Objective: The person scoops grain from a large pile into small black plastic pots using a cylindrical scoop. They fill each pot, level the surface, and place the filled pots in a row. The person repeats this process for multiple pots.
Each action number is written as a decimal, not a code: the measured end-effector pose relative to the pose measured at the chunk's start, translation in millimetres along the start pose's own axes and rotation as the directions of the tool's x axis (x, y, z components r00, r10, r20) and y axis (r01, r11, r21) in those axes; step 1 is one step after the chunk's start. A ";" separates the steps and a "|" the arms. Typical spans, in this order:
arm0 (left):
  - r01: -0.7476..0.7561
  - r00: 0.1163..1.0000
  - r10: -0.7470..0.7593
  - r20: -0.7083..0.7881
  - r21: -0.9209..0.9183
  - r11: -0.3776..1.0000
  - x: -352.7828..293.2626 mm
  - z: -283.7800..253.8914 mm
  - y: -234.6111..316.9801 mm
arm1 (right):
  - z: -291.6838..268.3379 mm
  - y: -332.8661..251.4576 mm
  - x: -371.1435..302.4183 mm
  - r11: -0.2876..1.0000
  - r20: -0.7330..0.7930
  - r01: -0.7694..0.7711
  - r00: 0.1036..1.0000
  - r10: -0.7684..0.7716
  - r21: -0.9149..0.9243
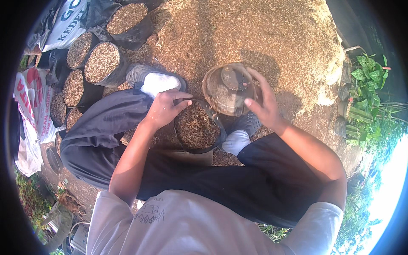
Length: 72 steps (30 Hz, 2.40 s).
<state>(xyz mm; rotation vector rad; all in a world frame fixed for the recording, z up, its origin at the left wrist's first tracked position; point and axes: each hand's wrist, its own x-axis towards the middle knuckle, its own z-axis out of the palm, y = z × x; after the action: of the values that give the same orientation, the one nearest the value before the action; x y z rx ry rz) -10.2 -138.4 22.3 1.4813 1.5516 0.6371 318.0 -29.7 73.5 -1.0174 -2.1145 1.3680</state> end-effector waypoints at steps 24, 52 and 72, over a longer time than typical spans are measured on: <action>0.178 0.959 -0.273 0.075 0.589 0.789 -67.6 8.6 32.6 | 68.5 -1.1 -31.7 0.874 0.517 -0.149 0.755 0.402 -0.462; 0.164 0.967 -0.252 0.036 0.669 0.725 -67.6 44.1 20.2 | 37.0 15.2 -35.6 0.779 0.445 -0.190 0.729 0.519 -0.597; 0.257 0.921 -0.374 0.106 0.555 0.792 -67.1 39.8 31.6 | 52.3 17.1 -50.5 0.811 0.494 0.028 0.806 0.327 -0.584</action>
<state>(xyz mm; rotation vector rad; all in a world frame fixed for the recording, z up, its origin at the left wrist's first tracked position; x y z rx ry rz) 34.0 -206.2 45.5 1.5584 1.8369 -0.1742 320.8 -95.2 37.8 -1.1033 -3.1004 1.2427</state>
